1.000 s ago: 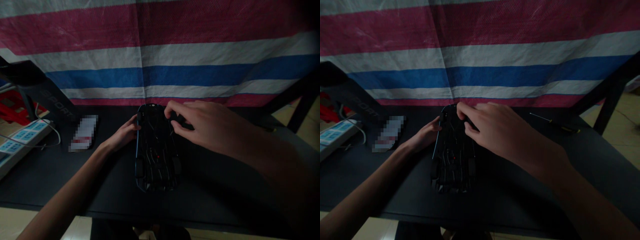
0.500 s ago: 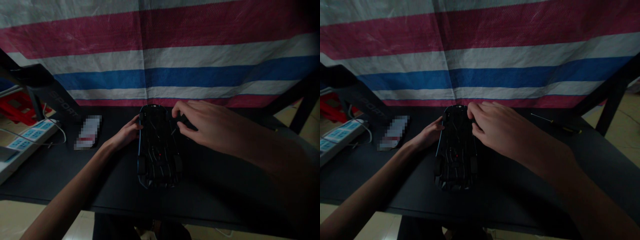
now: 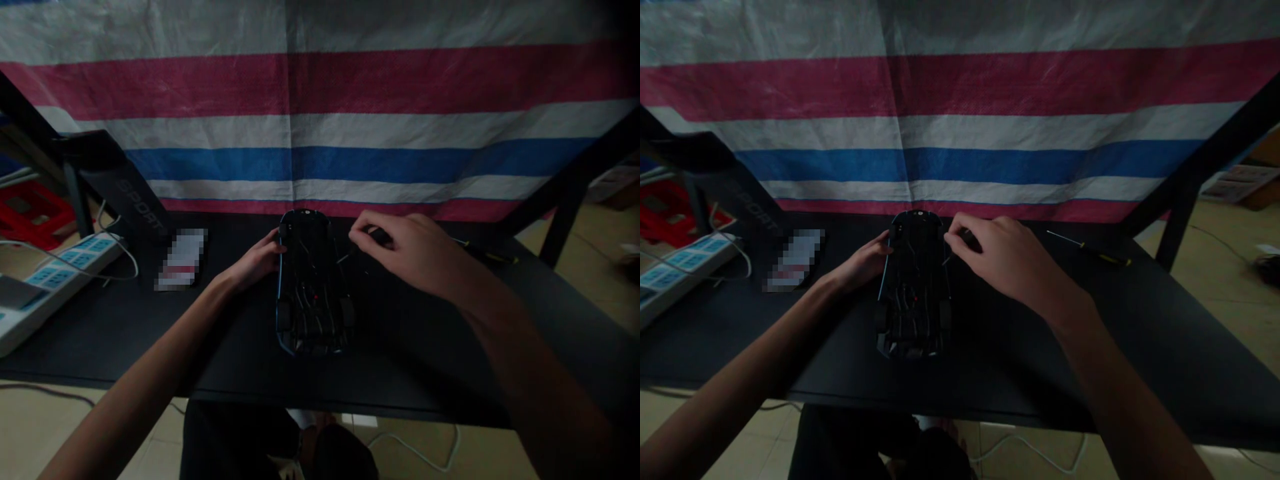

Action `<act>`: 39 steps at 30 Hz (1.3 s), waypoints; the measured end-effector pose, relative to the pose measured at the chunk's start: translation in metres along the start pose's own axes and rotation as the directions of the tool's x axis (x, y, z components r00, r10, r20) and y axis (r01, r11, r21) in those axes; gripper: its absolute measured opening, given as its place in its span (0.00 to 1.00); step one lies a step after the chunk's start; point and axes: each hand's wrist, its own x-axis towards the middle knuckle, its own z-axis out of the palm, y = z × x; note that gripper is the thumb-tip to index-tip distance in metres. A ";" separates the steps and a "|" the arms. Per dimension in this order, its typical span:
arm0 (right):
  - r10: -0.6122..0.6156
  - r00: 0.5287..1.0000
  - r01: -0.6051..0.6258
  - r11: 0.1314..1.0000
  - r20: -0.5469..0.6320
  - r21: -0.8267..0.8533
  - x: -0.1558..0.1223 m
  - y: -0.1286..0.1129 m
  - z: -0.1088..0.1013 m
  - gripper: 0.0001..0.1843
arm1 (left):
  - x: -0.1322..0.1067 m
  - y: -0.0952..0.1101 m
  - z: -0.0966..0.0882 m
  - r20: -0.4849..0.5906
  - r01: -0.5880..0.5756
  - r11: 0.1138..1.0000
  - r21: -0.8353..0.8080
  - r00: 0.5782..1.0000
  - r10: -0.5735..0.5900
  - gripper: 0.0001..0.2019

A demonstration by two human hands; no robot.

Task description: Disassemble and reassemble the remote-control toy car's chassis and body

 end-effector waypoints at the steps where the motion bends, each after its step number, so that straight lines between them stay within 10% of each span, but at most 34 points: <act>1: 0.024 1.000 -0.024 0.999 0.000 0.038 0.002 0.002 0.000 0.15 | 0.000 0.000 0.000 -0.005 0.000 1.000 0.003 1.000 0.000 0.33; 7: 0.142 0.988 -0.148 0.834 0.053 0.531 0.018 0.022 0.026 0.29 | -0.002 0.000 0.000 -0.012 -0.005 1.000 -0.010 1.000 0.005 0.32; 14: 0.180 0.972 -0.038 0.760 -0.153 0.649 0.027 0.047 0.039 0.25 | -0.006 0.004 0.006 0.003 -0.017 0.999 0.033 1.000 0.017 0.35; 23: 0.164 0.931 -0.155 0.986 0.327 -0.053 -0.013 0.095 0.035 0.12 | -0.008 0.006 0.008 -0.019 0.019 1.000 0.000 1.000 -0.019 0.37; 39: 0.186 0.950 -0.096 0.938 0.252 -0.332 -0.021 0.076 0.052 0.02 | -0.013 0.011 0.017 -0.061 0.066 0.997 -0.034 0.996 -0.068 0.37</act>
